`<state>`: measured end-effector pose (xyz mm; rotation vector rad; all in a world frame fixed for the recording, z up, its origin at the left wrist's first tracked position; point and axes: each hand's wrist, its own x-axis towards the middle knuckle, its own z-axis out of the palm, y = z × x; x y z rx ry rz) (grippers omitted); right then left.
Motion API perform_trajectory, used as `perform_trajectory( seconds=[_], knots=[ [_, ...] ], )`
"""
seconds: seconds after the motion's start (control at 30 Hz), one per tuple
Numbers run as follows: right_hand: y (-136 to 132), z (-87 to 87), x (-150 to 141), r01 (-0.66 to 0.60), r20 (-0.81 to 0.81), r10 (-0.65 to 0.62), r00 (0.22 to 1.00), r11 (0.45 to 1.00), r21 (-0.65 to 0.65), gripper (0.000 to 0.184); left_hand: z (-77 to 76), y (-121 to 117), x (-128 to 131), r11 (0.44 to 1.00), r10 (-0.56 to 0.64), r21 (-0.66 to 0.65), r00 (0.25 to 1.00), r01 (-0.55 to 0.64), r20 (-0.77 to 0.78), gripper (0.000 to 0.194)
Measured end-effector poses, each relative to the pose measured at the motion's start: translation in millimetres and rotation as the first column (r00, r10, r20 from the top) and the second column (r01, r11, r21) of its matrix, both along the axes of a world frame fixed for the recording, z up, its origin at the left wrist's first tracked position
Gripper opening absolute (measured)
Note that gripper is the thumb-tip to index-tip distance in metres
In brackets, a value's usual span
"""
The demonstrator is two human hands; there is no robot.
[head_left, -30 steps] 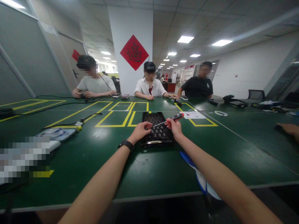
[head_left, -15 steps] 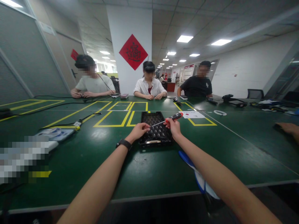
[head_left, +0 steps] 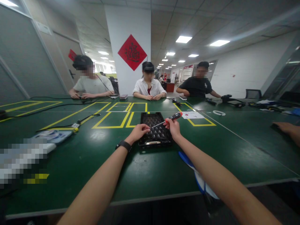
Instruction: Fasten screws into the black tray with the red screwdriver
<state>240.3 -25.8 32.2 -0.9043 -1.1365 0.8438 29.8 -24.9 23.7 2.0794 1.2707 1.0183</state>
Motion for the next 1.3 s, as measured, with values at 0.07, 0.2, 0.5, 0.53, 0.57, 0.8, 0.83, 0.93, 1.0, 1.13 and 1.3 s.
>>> perform_trajectory(
  seconds=[0.07, 0.2, 0.5, 0.53, 0.57, 0.8, 0.83, 0.93, 1.0, 1.13, 1.3],
  knots=[
    [1.0, -1.0, 0.1, -0.016, 0.015, 0.016, 1.000, 1.000, 0.019, 0.025, -0.4, 0.3, -0.3, 1.000, 0.002, 0.007, 1.000, -0.002, -0.014, 0.031],
    [-1.5, 2.7, -2.4, -0.076, 0.034, 0.074, 0.997, 0.994, 0.076, 0.025, -2.5, 1.8, -1.6, 1.000, -0.003, 0.029, 1.000, 0.004, -0.022, 0.031],
    [-17.2, 15.7, -12.2, -0.410, 0.024, 0.409, 0.912, 0.912, 0.034, 0.034, -0.1, -1.9, -3.4, 0.995, -0.098, 0.035, 0.994, 0.097, 0.042, 0.034],
    [-17.0, 15.1, -11.7, -0.395, 0.007, 0.395, 0.919, 0.918, 0.033, 0.034, 1.6, -3.1, -3.6, 0.993, -0.117, 0.027, 0.992, 0.116, 0.043, 0.035],
    [-16.4, 14.2, -10.9, -0.371, -0.013, 0.371, 0.928, 0.928, 0.030, 0.035, 3.6, -4.5, -3.5, 0.991, -0.131, 0.014, 0.990, 0.131, 0.045, 0.036],
    [-8.8, 8.3, -4.3, -0.294, -0.084, 0.294, 0.952, 0.956, 0.011, 0.039, 20.4, -20.2, 7.8, 0.989, -0.149, 0.033, 0.983, 0.146, 0.111, 0.046],
    [-8.9, 8.0, -4.3, -0.312, -0.074, 0.312, 0.947, 0.950, 0.011, 0.040, 21.9, -23.0, 10.6, 0.987, -0.163, 0.021, 0.982, 0.162, 0.099, 0.050],
    [-11.5, 8.3, -5.5, -0.376, -0.024, 0.376, 0.926, 0.927, 0.019, 0.039, 23.9, -30.4, 17.9, 0.981, -0.195, -0.009, 0.980, 0.195, 0.042, 0.058],
    [-14.2, 9.4, -6.5, -0.402, 0.005, 0.402, 0.915, 0.915, 0.028, 0.039, 24.2, -33.4, 20.9, 0.976, -0.216, -0.021, 0.976, 0.216, 0.015, 0.059],
    [-18.4, 12.3, -7.9, -0.418, 0.024, 0.418, 0.908, 0.908, 0.022, 0.040, 24.5, -34.7, 22.8, 0.966, -0.252, -0.051, 0.968, 0.252, 0.008, 0.062],
    [-19.6, 13.8, -8.9, -0.423, 0.050, 0.423, 0.905, 0.906, 0.002, 0.039, 24.3, -34.4, 23.3, 0.960, -0.271, -0.070, 0.963, 0.270, -0.003, 0.065]
  ],
)
